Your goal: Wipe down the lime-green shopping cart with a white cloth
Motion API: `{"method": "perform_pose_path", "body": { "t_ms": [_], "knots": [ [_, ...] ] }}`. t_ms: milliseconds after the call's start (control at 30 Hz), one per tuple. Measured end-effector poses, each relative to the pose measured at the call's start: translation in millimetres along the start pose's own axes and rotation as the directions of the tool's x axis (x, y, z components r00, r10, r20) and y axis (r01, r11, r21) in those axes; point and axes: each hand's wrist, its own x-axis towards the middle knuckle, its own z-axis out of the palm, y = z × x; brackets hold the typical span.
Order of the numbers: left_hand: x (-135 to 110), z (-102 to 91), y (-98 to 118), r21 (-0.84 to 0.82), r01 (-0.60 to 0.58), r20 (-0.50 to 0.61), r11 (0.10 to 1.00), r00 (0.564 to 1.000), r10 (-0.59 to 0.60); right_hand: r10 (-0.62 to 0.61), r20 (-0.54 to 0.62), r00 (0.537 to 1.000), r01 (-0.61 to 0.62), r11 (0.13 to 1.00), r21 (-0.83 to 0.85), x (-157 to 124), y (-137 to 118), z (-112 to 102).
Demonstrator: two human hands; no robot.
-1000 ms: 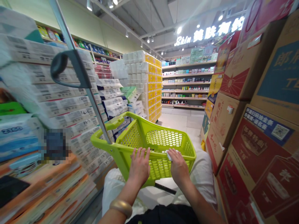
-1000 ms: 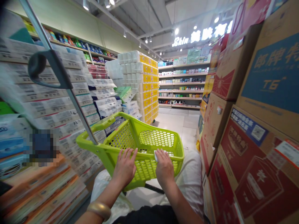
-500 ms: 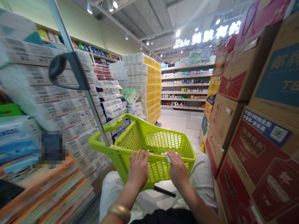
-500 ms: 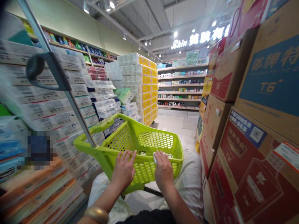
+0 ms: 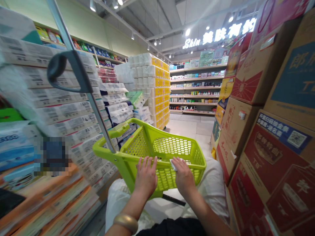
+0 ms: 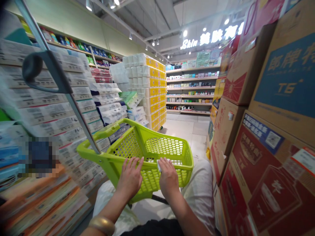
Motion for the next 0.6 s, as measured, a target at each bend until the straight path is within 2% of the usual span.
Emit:
{"method": "perform_pose_path", "body": {
  "t_ms": [100,167,333,400,533,600],
  "knots": [
    [0,0.2,-1,0.011,-0.009,-0.010,1.000,1.000,0.009,-0.124,0.069,0.990,0.119,0.990,0.073,3,-18,7],
    [0,0.5,-2,0.014,-0.018,-0.017,1.000,1.000,0.018,-0.147,0.082,0.986,0.139,0.986,0.089,3,-19,6],
    [-1,1.6,-2,0.021,-0.023,-0.038,1.000,0.999,0.024,0.034,0.008,0.999,-0.033,0.999,-0.023,0,6,-7],
    [-1,2.0,-1,0.022,-0.021,-0.036,1.000,0.999,0.022,0.046,-0.004,0.999,-0.046,0.998,-0.032,1,5,-6],
    [0,2.1,-1,0.022,-0.021,-0.026,1.000,0.999,0.022,-0.101,0.053,0.993,0.099,0.994,0.048,4,-18,4],
    [0,1.9,-2,0.016,-0.023,-0.023,1.000,0.999,0.024,-0.133,0.070,0.989,0.129,0.990,0.062,4,-21,4]
  ]
}}
